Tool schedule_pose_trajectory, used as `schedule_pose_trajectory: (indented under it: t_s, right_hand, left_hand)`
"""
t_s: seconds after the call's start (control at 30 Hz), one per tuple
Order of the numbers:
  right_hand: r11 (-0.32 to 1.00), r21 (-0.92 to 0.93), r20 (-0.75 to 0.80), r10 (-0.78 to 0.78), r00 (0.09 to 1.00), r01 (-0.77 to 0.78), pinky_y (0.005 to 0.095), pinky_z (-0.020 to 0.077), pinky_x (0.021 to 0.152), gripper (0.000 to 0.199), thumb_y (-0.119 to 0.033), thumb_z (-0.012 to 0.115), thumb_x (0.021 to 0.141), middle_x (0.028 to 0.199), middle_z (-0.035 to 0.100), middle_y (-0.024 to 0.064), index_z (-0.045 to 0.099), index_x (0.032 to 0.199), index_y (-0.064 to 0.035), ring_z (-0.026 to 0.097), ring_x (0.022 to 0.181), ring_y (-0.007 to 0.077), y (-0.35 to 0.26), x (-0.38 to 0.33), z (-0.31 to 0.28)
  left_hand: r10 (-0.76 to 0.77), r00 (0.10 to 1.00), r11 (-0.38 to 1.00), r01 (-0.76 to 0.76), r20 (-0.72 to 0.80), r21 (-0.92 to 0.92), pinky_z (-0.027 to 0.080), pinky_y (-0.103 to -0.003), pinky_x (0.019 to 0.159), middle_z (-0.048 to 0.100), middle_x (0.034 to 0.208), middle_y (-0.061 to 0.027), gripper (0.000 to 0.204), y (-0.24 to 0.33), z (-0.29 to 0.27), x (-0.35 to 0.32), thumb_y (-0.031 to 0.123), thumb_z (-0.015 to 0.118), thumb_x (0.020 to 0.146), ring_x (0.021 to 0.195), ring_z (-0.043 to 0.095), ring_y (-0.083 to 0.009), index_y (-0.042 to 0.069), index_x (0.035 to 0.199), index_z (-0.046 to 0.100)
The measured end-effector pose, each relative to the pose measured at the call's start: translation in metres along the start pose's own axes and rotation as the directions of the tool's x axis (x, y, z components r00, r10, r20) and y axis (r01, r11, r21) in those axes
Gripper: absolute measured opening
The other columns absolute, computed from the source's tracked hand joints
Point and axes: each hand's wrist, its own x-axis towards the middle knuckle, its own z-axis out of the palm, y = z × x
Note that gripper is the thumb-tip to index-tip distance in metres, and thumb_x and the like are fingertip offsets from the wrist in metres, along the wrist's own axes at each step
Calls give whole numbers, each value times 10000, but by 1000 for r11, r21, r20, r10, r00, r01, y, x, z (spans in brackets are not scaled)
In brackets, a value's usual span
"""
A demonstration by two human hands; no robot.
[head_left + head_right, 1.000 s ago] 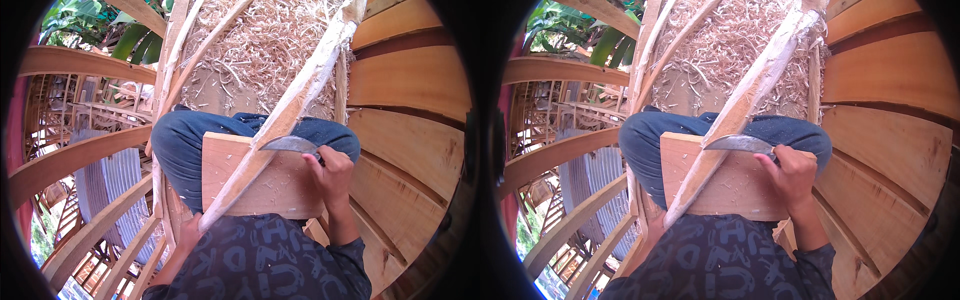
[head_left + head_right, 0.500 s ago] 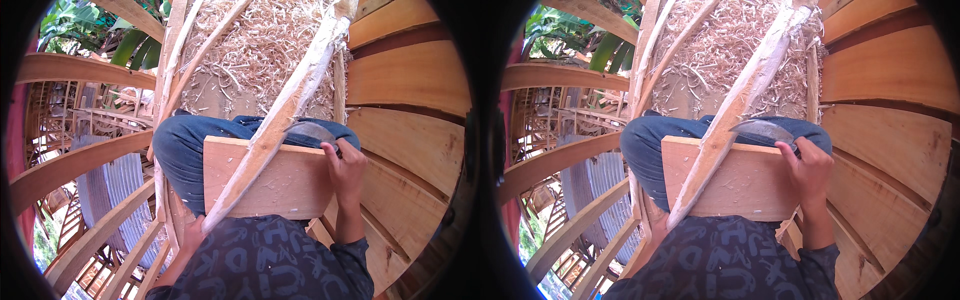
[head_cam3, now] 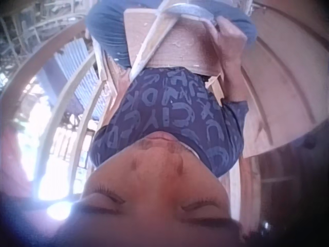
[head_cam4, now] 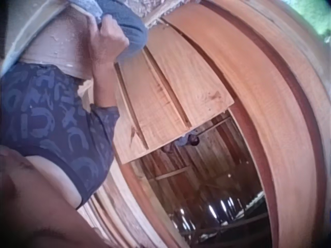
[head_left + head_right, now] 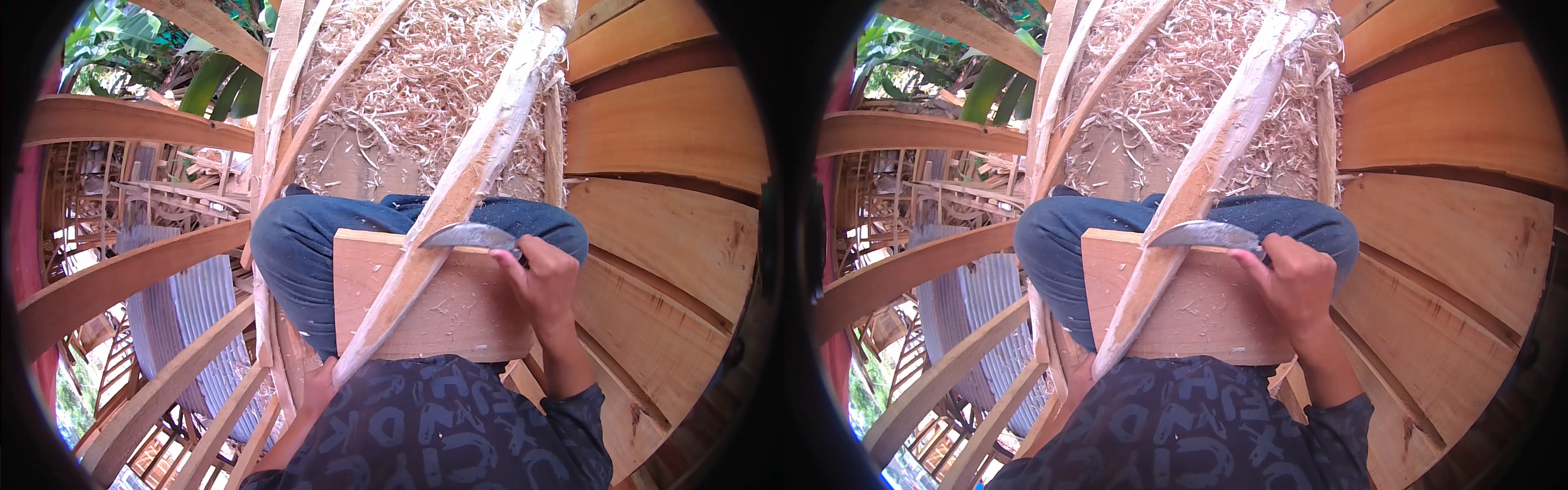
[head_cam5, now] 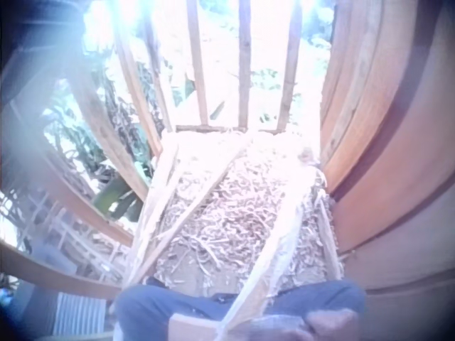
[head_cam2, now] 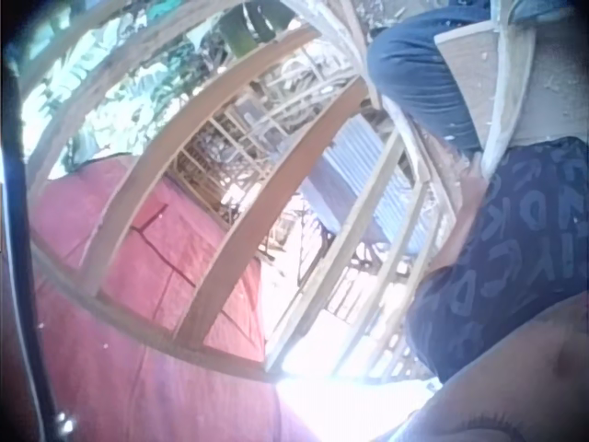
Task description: The person sits cross-legged and uses a curved knife to shave and shape a long wooden stick held against a small wooden board on their lap. Wood shavings accumulate on the board and surrounding floor as the person repeatedly scrapes the stick's surface.
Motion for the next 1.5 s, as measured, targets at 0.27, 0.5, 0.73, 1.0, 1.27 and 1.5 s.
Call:
schedule_pose_trajectory:
  t_s: [0.27, 0.5, 0.73, 1.0, 1.27, 1.5]
  right_hand:
    - [996, -82, -6, -22, 1000, 21, 338, 346, 415, 484, -438, 696, 726, 516, 453, 85, 443, 567, -57, 468, 442, 248, 6, 17, 0]
    - [997, -45, 46, -62, 997, 64, 339, 336, 400, 486, -430, 698, 724, 498, 434, 81, 427, 551, -65, 458, 424, 254, -9, 7, -1]
    - [999, -30, -7, -31, 999, 31, 346, 351, 408, 472, -430, 692, 730, 502, 440, 85, 441, 561, -68, 474, 433, 260, 4, 20, 4]
    - [996, 15, 65, -92, 994, 91, 337, 372, 418, 462, -448, 674, 747, 513, 467, 83, 470, 580, -68, 493, 445, 248, 3, 23, 3]
    - [977, 29, 72, -214, 974, 213, 335, 387, 421, 437, -456, 682, 738, 513, 458, 52, 483, 592, -95, 495, 434, 214, 2, 17, 10]
    - [913, 119, 131, -404, 905, 390, 347, 378, 427, 456, -422, 682, 750, 531, 477, 114, 472, 579, -55, 498, 461, 281, -1, 28, 4]
  left_hand:
    - [-8, 1000, 1000, 8, -22, 16, 433, -376, 504, 558, 649, -164, 232, 2, 0, -2, 106, 701, 697, 610, 598, -339, 67, 847, 529]
    - [-5, 1000, 999, 6, -5, 52, 426, -373, 495, 554, 653, -157, 242, -2, 1, -2, 134, 713, 696, 591, 587, -334, 72, 843, 531]
    - [-4, 1000, 1000, 5, -10, 31, 419, -386, 492, 544, 644, -162, 223, -1, 1, -2, 171, 694, 733, 591, 578, -348, 68, 826, 520]
    - [0, 1000, 1000, 0, -2, -3, 422, -384, 490, 538, 614, -172, 197, -3, 1, -2, 143, 680, 735, 582, 583, -343, 64, 837, 532]
    - [46, 999, 999, -46, -15, 9, 436, -383, 501, 562, 626, -170, 203, -7, 4, 0, 134, 684, 718, 602, 600, -339, 63, 851, 548]
    - [62, 998, 998, -62, -4, 8, 437, -390, 499, 565, 627, -168, 213, -5, 0, 11, 175, 689, 729, 616, 601, -344, 67, 839, 541]
